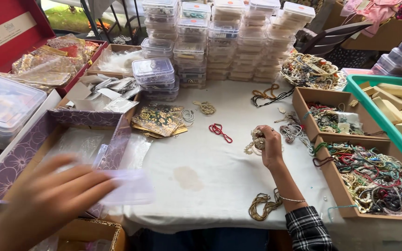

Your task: The person organizes various jewelry items on a table. They handle beaded necklaces, bracelets, and small decorative pieces, placing them into clear plastic containers and decorative pouches. The person also moves items between boxes and the table surface.

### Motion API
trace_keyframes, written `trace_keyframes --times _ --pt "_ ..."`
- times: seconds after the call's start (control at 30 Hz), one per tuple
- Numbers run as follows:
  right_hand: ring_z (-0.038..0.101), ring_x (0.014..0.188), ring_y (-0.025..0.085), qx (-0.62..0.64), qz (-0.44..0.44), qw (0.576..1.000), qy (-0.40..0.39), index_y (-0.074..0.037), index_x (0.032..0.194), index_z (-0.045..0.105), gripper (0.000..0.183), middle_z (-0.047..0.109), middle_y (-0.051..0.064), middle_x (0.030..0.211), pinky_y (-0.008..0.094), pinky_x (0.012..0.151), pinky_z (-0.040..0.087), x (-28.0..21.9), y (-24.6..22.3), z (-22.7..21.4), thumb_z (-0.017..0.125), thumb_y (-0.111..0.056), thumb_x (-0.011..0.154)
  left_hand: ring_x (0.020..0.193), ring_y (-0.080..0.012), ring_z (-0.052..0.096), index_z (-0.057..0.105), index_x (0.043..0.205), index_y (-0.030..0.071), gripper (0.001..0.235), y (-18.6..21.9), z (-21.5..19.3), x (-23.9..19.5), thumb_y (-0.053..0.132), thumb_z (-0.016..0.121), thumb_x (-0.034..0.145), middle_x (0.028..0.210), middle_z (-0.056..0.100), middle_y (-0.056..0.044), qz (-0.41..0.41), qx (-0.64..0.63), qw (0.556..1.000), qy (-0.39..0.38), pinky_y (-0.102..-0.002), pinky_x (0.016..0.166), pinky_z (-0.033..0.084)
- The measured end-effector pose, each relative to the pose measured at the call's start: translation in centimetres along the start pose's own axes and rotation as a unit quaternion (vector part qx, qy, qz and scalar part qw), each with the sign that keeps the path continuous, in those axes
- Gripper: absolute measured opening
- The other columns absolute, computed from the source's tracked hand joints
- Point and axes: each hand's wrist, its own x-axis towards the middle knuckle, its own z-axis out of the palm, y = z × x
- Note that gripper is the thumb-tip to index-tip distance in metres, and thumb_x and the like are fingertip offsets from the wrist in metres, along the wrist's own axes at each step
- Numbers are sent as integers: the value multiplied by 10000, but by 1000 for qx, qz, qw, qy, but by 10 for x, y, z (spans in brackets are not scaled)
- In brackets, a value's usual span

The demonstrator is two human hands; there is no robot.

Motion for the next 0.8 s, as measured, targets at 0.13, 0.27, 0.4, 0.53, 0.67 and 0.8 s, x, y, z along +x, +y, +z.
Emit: trace_keyframes --times 0.13,0.27,0.4,0.53,0.67,0.8 --pt "555 689 92 23 -2 1000 7 -42 911 663 178 623 25 816 255 598 478 0 -2 -2 585 -198 946 812 -161 696 712 937 150 57 19 89 117 162 674 896 888 740 6 60 -137 989 13 -391 791 537" --pt "551 687 94 41 -6 999 3 -43 913 660 198 606 11 808 258 581 457 6 1 -11 583 -214 977 1120 -271 636 650 1243 177 560 51 120 151 567 756 856 1207 686 -45 -54 -216 932 -286 -492 884 523" --pt "584 695 112 47 -12 999 8 -66 926 642 162 627 25 811 267 604 500 4 -4 -8 578 -209 966 1363 -407 398 148 1617 261 1328 70 117 117 639 900 589 1562 340 -124 -81 -244 850 -461 -680 970 443" --pt "580 703 113 69 -32 997 -10 -77 955 632 160 622 10 829 278 600 504 -3 -9 -4 565 -220 980 1442 -550 197 -42 1635 295 1501 85 134 80 667 934 557 1682 26 -190 -185 -170 858 -449 -752 936 441" --pt "592 718 120 71 -16 997 5 -64 977 640 190 625 19 825 284 627 512 -5 -15 1 566 -239 991 1377 -668 207 186 1614 336 1114 91 153 81 500 876 755 1637 103 -268 -238 -221 856 -402 -637 950 537" --pt "667 784 149 85 -9 996 -6 -58 981 618 192 667 64 835 292 704 546 -4 -14 1 540 -233 968 1379 -598 259 410 1485 255 948 86 197 123 313 876 661 1554 282 -244 -197 -298 893 -274 -567 1048 489"
